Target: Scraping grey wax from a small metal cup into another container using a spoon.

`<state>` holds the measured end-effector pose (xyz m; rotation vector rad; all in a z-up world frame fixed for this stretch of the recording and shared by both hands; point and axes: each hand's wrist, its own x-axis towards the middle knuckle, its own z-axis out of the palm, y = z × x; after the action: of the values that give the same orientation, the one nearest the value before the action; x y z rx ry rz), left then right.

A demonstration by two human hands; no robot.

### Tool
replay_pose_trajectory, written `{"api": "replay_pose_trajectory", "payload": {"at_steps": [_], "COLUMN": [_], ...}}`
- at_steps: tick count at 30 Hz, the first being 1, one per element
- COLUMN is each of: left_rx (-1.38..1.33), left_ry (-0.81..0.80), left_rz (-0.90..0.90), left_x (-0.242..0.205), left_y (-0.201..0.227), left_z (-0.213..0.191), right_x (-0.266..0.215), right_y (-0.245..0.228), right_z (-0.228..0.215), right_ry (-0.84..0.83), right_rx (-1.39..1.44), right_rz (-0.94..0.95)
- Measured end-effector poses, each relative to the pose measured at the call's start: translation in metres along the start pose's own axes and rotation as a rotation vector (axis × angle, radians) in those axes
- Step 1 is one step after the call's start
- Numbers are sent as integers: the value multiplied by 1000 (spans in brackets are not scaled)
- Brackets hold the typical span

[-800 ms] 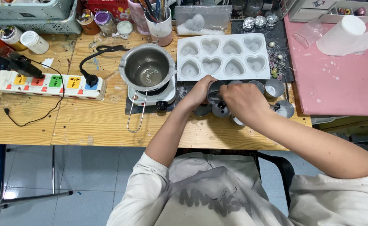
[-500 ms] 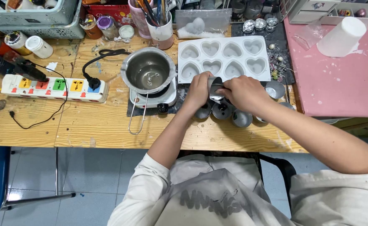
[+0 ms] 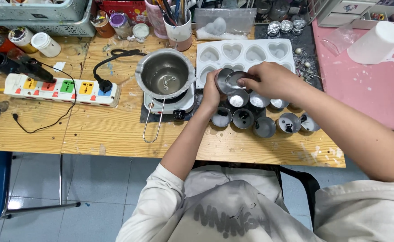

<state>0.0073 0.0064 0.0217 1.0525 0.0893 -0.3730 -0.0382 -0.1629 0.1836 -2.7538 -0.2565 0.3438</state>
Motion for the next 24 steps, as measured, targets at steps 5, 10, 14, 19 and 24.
{"api": "replay_pose_trajectory", "payload": {"at_steps": [5, 10, 14, 19, 24], "left_rx": [-64, 127, 335, 785, 1893], "left_ry": [-252, -231, -291, -201, -161], "left_rz": [101, 81, 212, 305, 203], "left_x": [11, -12, -25, -68, -85], "left_y": [-18, 0, 9, 67, 58], "left_z": [-11, 9, 12, 25, 29], "right_x": [-12, -2, -6, -11, -12], "right_y": [-1, 33, 42, 73, 90], "right_z": [3, 48, 65, 74, 80], "right_ry": [133, 216, 315, 521, 658], "right_rx": [150, 587, 646, 663, 709], "right_rz": [22, -256, -56, -84, -13]}}
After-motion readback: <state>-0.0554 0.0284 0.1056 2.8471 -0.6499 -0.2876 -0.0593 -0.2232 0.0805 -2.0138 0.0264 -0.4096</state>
